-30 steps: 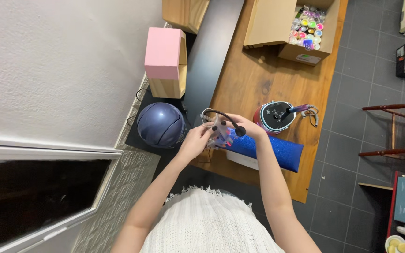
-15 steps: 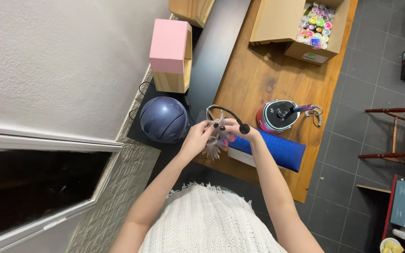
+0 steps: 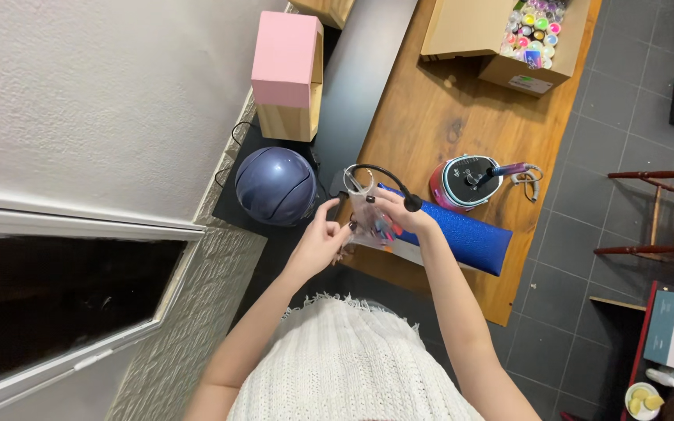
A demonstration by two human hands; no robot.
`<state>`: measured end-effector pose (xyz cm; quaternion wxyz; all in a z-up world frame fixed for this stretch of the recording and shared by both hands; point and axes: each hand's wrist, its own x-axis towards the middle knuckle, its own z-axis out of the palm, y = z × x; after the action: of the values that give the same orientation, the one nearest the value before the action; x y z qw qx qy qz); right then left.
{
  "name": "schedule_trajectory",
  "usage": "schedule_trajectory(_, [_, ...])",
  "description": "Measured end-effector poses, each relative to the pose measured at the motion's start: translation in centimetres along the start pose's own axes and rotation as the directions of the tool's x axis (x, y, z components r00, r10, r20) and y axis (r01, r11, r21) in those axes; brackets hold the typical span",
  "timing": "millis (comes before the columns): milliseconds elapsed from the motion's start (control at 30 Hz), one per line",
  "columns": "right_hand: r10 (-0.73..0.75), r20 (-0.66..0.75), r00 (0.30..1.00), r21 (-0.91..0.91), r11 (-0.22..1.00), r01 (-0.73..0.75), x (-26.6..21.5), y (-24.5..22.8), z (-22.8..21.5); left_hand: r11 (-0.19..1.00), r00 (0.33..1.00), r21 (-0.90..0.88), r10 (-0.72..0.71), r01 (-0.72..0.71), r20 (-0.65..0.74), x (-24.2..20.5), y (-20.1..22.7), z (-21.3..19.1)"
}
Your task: The person sets up a workspace by placing a blue foam roller, a white stand, and a facial steamer on a wooden table. They then open a cardboard box containing nail polish bottles and other small items, moving several bottles onto the table and a shelf. The person also handles a small plastic bag containing nail art tools.
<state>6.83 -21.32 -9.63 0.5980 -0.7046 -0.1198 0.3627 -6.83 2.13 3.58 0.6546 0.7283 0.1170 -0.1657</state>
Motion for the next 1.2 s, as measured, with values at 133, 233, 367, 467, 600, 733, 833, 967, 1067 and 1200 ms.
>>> schedule_trajectory(133, [0.027, -0.003, 1.000, 0.045, 0.999, -0.027, -0.9, 0.5, 1.8, 0.996, 1.000, -0.086, -0.019, 0.019, 0.003, -2.2, -0.2, -0.6])
schedule_trajectory(233, [-0.032, -0.031, 0.999, 0.112, 0.993, 0.036, -1.6, 2.0, 3.6, 0.979, 0.999, -0.203, -0.030, 0.034, 0.025, -3.6, -0.7, -0.9])
schedule_trajectory(367, [0.023, -0.134, 0.991, 0.125, 0.992, -0.006, -1.5, 4.1, 6.0, 0.957, 0.998, -0.285, -0.039, 0.050, 0.042, -4.9, -0.7, -1.1])
schedule_trajectory(467, [0.063, -0.214, 0.975, 0.159, 0.987, -0.029, -1.4, 5.4, 7.4, 0.959, 0.999, -0.282, -0.019, 0.031, 0.045, -5.7, -0.3, -1.3])
schedule_trajectory(600, [0.019, -0.302, 0.953, 0.167, 0.985, 0.034, -1.5, 5.5, 8.9, 0.959, 0.999, -0.283, 0.000, 0.010, 0.038, -6.9, 0.8, -1.6])
schedule_trajectory(733, [0.044, -0.349, 0.936, 0.136, 0.991, 0.004, -1.7, 4.2, 10.1, 0.970, 0.998, -0.242, 0.029, -0.016, 0.050, -7.3, 1.3, -2.1])
schedule_trajectory(833, [0.109, -0.376, 0.920, 0.054, 0.994, -0.096, -2.2, 3.2, 11.0, 0.978, 0.997, -0.205, 0.056, -0.046, 0.044, -7.4, 1.4, -2.4])
schedule_trajectory(967, [0.108, -0.412, 0.905, -0.026, 0.991, -0.130, -2.7, 2.6, 12.1, 0.989, 0.998, -0.147, 0.036, -0.027, 0.060, -7.6, 1.8, -2.7])
schedule_trajectory(1067, [0.024, -0.433, 0.901, -0.065, 0.996, -0.058, -3.7, 1.9, 12.3, 0.991, 0.996, -0.133, 0.046, -0.036, 0.073, -7.4, 1.7, -2.7])
schedule_trajectory(1200, [-0.043, -0.459, 0.888, -0.154, 0.988, -0.032, -5.2, 0.9, 12.3, 0.995, 0.989, -0.072, 0.084, -0.076, 0.119, -7.0, 1.9, -2.4])
